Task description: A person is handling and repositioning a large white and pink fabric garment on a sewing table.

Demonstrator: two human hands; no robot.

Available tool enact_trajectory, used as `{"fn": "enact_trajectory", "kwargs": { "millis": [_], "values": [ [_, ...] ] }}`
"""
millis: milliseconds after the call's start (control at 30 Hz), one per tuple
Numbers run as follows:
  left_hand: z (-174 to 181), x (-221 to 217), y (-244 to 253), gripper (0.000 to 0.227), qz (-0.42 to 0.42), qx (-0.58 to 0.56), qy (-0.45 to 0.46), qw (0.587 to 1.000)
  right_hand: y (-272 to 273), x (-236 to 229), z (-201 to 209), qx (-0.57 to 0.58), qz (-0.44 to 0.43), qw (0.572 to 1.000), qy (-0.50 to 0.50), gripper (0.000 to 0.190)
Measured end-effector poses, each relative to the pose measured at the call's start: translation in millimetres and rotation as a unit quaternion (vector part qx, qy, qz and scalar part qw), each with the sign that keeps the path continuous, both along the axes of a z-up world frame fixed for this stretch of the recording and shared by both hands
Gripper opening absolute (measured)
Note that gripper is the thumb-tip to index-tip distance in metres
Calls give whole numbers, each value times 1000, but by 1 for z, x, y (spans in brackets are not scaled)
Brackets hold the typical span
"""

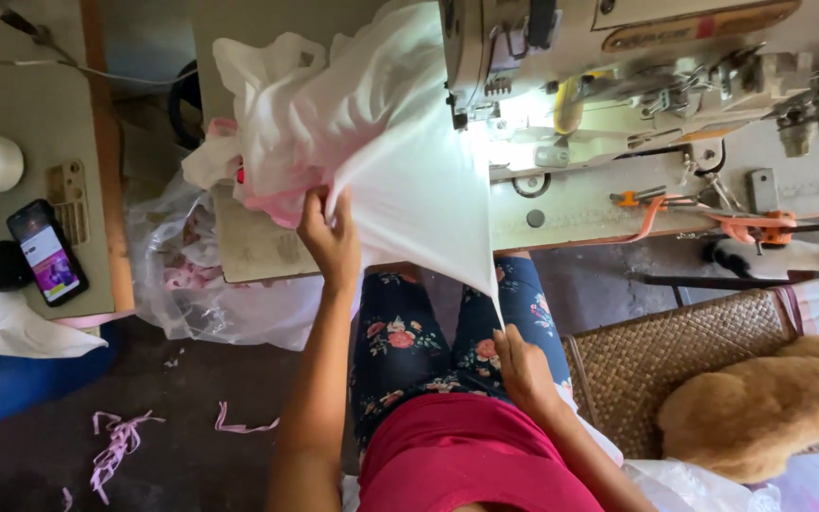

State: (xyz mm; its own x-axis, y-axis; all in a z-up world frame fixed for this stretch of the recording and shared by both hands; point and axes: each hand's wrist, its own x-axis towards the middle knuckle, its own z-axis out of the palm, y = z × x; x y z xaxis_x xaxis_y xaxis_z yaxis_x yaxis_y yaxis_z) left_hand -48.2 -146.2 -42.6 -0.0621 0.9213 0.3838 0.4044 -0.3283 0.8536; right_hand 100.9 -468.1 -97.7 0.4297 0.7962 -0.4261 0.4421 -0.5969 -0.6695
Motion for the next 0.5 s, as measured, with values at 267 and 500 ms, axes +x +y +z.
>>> {"fn": "enact_trajectory", "kwargs": {
  "millis": [267,500],
  "values": [
    [35,29,44,12,-19,57,-28,998,73,18,55,167,-80,979,90,41],
    [41,44,85,9,-25,103,-14,994,145,48,14,150,226,821,-502,33]
  ]
}}
